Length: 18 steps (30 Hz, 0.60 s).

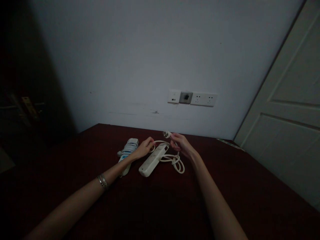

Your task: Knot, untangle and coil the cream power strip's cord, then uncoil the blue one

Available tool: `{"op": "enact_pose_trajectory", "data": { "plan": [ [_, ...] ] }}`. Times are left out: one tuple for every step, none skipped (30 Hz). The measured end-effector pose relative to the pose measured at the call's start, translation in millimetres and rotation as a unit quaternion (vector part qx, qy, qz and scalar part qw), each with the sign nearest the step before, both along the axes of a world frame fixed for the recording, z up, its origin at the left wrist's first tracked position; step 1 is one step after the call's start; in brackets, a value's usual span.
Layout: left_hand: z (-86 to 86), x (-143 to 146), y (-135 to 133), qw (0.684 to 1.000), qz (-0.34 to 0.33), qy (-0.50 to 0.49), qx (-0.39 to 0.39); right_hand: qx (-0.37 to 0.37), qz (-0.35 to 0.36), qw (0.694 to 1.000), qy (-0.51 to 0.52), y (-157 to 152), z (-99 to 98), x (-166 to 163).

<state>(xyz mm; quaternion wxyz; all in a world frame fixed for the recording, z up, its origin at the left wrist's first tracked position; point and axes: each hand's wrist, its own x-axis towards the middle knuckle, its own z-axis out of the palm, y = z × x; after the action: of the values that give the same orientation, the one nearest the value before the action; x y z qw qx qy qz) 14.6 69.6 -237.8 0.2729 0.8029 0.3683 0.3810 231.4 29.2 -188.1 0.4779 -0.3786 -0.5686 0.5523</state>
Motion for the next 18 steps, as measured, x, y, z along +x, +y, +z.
{"op": "enact_pose_trajectory", "data": {
  "plan": [
    [-0.8,0.4,1.6,1.0,-0.001,-0.016,-0.005,0.003,-0.001,1.0,-0.022,-0.2,0.1,-1.8],
    [-1.6,0.8,3.0,0.999,-0.005,-0.029,-0.013,0.009,-0.004,0.999,-0.05,-0.5,0.4,-3.9],
    [-2.2,1.3,4.2,0.999,-0.008,-0.041,-0.028,0.017,-0.006,0.996,-0.083,-0.8,0.9,-6.1],
    [-2.7,1.7,5.4,0.997,-0.01,-0.054,-0.049,0.028,-0.008,0.992,-0.121,-1.2,1.8,-8.4],
    [-2.8,1.9,6.4,0.995,-0.011,-0.065,-0.072,0.042,-0.006,0.986,-0.162,-1.4,2.8,-10.5],
    [-2.6,2.0,7.3,0.993,-0.011,-0.074,-0.093,0.057,-0.002,0.978,-0.201,-1.6,4.0,-12.4],
    [-2.0,2.0,8.2,0.991,-0.011,-0.08,-0.11,0.071,0.004,0.97,-0.234,-1.7,5.0,-14.1],
    [-1.0,1.7,8.9,0.989,-0.012,-0.083,-0.121,0.082,0.006,0.962,-0.259,-1.6,5.6,-15.5],
    [0.2,1.2,9.5,0.988,-0.014,-0.085,-0.128,0.09,0.005,0.957,-0.275,-1.4,5.7,-16.8],
    [1.7,0.5,9.8,0.987,-0.017,-0.086,-0.134,0.093,0.001,0.955,-0.282,-1.1,5.1,-17.9],
    [3.3,-0.2,10.0,0.986,-0.022,-0.087,-0.141,0.092,-0.008,0.955,-0.283,-0.7,3.8,-19.0],
    [4.8,-1.0,10.1,0.985,-0.026,-0.088,-0.149,0.09,-0.02,0.956,-0.28,-0.2,2.0,-20.1],
    [6.1,-1.8,10.0,0.983,-0.032,-0.088,-0.158,0.089,-0.032,0.956,-0.277,0.4,-0.3,-21.2],
    [7.1,-2.5,10.0,0.982,-0.037,-0.089,-0.165,0.093,-0.045,0.955,-0.279,0.9,-2.6,-22.5],
    [7.6,-3.1,10.2,0.98,-0.043,-0.089,-0.172,0.104,-0.06,0.949,-0.292,1.5,-4.9,-23.9],
    [7.7,-3.6,10.5,0.979,-0.048,-0.09,-0.178,0.123,-0.08,0.935,-0.323,2.1,-6.9,-25.4],
    [7.4,-3.9,11.0,0.978,-0.052,-0.092,-0.182,0.147,-0.102,0.914,-0.366,2.5,-8.5,-27.1],
    [6.8,-4.1,11.7,0.976,-0.056,-0.094,-0.186,0.169,-0.122,0.887,-0.412,2.9,-9.7,-28.9]
  ]
}}
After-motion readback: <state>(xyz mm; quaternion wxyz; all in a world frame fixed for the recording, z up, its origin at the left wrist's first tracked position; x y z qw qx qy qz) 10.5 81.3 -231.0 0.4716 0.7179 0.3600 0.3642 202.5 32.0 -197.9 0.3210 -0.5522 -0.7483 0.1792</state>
